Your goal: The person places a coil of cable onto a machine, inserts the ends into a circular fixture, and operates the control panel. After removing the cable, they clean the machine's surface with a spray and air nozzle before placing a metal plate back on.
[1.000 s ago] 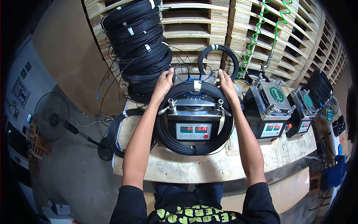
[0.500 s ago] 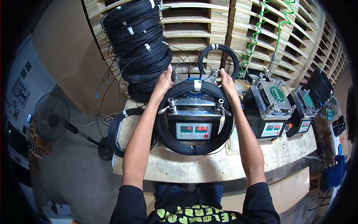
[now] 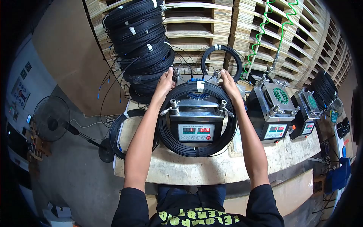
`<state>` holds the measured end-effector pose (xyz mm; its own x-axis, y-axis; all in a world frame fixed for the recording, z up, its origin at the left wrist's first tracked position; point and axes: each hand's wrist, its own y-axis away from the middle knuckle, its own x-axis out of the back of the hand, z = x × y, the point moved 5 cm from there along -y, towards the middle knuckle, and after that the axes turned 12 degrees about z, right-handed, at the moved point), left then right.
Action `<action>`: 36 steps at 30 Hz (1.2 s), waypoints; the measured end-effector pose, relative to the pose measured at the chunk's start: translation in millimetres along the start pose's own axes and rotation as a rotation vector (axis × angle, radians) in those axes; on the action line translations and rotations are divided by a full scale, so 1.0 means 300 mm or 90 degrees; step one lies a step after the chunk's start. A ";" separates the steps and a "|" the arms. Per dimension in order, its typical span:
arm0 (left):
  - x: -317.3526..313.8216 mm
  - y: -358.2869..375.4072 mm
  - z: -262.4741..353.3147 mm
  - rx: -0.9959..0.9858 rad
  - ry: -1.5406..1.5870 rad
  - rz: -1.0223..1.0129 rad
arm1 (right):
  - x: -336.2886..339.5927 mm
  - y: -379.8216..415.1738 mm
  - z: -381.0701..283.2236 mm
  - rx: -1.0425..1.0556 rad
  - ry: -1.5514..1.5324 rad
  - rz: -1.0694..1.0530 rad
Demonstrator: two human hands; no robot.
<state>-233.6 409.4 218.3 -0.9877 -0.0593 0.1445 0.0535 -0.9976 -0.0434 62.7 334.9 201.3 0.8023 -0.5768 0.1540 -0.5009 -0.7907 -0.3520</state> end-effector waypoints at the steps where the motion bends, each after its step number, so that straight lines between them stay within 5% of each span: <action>1: -0.005 0.001 0.001 -0.001 0.009 -0.004 | 0.003 0.012 -0.023 0.012 0.000 0.014; 5: -0.012 0.004 0.005 -0.019 0.005 -0.027 | 0.013 0.052 -0.093 -0.044 0.006 0.000; 20: -0.014 0.003 0.011 -0.063 0.010 -0.017 | 0.011 0.024 -0.059 0.117 0.020 0.051; 29: -0.041 -0.003 0.011 -0.084 0.055 -0.085 | 0.033 0.029 -0.069 -0.024 0.093 -0.014; 36: -0.021 0.025 0.037 -0.105 0.013 -0.057 | 0.009 0.004 -0.014 0.028 0.065 -0.015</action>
<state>-225.3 402.0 227.9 -0.9904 0.0315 0.1348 -0.0575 -0.9794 -0.1933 62.9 331.5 205.0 0.7748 -0.5781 0.2558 -0.4659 -0.7956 -0.3872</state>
